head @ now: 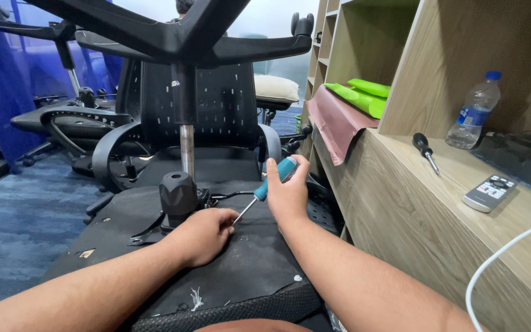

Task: The person uses a screwdriver to tighten screws on the underside of an office chair, securing the metal mounting plate to the chair base. The person holds the chair steady with one hand while turning the screwdriver with the other.

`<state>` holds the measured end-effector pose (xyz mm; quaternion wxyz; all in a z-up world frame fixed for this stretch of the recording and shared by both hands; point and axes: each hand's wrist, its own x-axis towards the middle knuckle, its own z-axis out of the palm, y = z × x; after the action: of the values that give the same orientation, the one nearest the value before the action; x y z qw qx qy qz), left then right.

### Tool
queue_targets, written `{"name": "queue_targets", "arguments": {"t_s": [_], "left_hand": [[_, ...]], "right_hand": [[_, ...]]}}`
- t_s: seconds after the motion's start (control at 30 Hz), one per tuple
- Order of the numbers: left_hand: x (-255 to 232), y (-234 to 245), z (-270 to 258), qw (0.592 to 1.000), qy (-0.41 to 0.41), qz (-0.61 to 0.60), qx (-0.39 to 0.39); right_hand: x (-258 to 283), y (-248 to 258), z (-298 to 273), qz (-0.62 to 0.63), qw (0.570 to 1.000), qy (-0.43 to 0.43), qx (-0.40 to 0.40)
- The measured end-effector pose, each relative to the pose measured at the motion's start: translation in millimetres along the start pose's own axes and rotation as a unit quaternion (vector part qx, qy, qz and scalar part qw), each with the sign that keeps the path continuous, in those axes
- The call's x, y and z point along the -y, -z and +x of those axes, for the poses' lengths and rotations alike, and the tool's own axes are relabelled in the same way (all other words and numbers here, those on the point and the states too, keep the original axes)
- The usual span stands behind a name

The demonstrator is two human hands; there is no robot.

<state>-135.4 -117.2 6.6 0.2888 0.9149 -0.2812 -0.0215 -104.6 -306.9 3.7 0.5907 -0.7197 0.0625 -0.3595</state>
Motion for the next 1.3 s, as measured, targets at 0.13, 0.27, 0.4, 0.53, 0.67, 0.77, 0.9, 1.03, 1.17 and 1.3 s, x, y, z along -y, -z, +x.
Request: {"name": "queue_targets", "arguments": {"t_s": [0.13, 0.27, 0.4, 0.53, 0.67, 0.77, 0.9, 1.03, 1.17, 1.3], "left_hand": [[2.2, -0.2, -0.4, 1.000, -0.009, -0.007, -0.005], [6.6, -2.1, 2.5, 1.000, -0.020, -0.013, -0.019], [11.3, -4.2, 4.3, 0.999, -0.021, 0.003, -0.031], [10.4, -3.2, 5.4, 0.999, -0.021, 0.013, -0.034], [7.4, -1.5, 3.5, 0.999, -0.010, 0.017, -0.032], [5.7, -0.4, 3.3, 0.999, -0.004, 0.018, -0.031], [8.7, -1.7, 3.7, 0.999, -0.014, 0.018, -0.031], [10.7, -1.0, 8.9, 0.999, -0.013, 0.030, -0.040], [16.9, -2.5, 15.1, 0.997, -0.038, 0.050, -0.052], [19.7, -3.0, 18.1, 0.996, -0.039, 0.061, -0.051]], "right_hand": [[-2.3, 0.8, 4.8, -0.084, 0.996, 0.012, -0.034], [-0.7, -0.4, 3.2, 0.016, 1.000, -0.016, -0.017], [-1.9, -2.1, 1.4, 0.087, 0.994, -0.054, 0.025], [-5.8, -3.3, 6.9, -0.123, 0.988, 0.087, -0.045], [-9.2, -2.3, 6.4, 0.008, 0.994, 0.111, 0.001], [-5.9, 0.1, 5.5, 0.121, 0.991, 0.031, 0.054], [-5.7, -0.1, 4.1, -0.020, 0.999, 0.028, 0.017], [-11.3, -4.1, 10.8, -0.102, 0.989, 0.106, -0.023], [-24.9, -8.0, 16.7, -0.009, 0.997, 0.072, -0.002], [-26.1, -10.4, 20.5, -0.052, 0.996, 0.076, -0.016]]}}
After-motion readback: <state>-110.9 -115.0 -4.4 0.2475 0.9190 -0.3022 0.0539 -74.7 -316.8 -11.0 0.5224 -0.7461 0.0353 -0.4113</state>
